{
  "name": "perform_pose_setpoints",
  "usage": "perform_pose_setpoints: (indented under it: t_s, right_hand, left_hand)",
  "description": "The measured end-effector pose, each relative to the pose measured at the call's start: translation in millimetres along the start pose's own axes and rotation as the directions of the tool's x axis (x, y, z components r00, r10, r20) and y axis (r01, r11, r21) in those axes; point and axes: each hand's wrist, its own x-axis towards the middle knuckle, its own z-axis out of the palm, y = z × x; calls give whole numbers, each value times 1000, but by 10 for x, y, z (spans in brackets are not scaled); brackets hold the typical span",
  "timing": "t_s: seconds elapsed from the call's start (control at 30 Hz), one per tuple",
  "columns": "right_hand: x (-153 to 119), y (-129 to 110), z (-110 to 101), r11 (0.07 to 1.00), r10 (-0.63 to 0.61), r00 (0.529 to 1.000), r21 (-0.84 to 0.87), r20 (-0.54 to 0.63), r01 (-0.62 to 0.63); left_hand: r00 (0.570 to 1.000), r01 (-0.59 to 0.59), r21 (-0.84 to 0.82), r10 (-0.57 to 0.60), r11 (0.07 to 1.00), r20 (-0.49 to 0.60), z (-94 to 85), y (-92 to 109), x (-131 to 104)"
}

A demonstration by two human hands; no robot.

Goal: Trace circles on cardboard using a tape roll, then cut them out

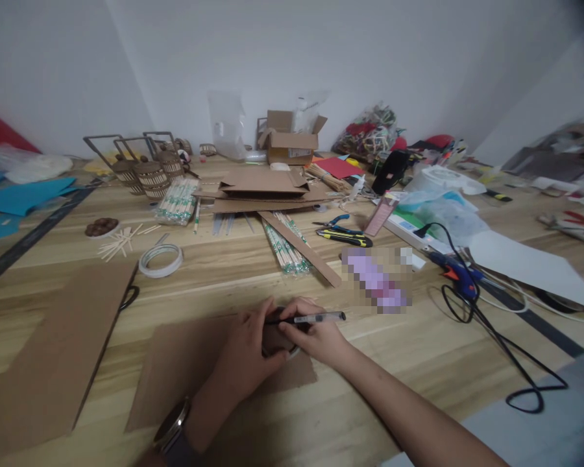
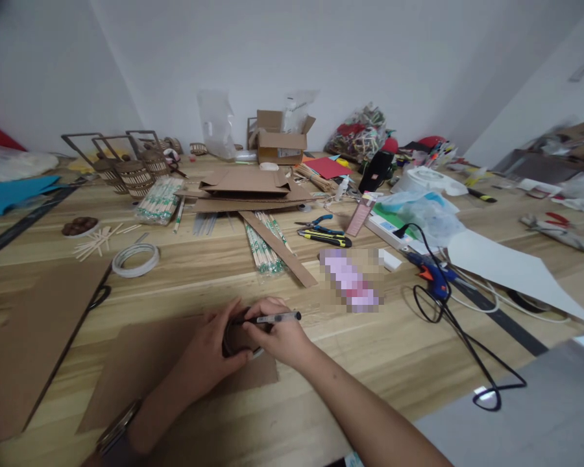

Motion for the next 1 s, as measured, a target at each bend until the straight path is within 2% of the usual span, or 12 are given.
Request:
perform_pose_setpoints:
  t_s: [0.23, 0.4, 0.77, 1.0]
  right_hand:
    - [-17, -31, -15, 999, -42, 998, 12, 51, 42]
    - [-13, -12, -11, 999, -34, 999, 1, 11, 34]
    - [-22, -46, -23, 999, -37, 997, 17, 61, 36]
    - [-15, -27, -8, 1000, -6, 1000, 21, 29, 6]
  left_hand:
    - [1000, 21, 8, -21, 1000, 6, 6, -11, 4]
    - [1000, -10, -3, 10, 1000, -20, 25, -37, 7]
    - [1000, 0, 15, 0, 1000, -23, 0, 13, 2]
    - [1000, 9, 21, -9, 1000, -13, -5, 19, 0]
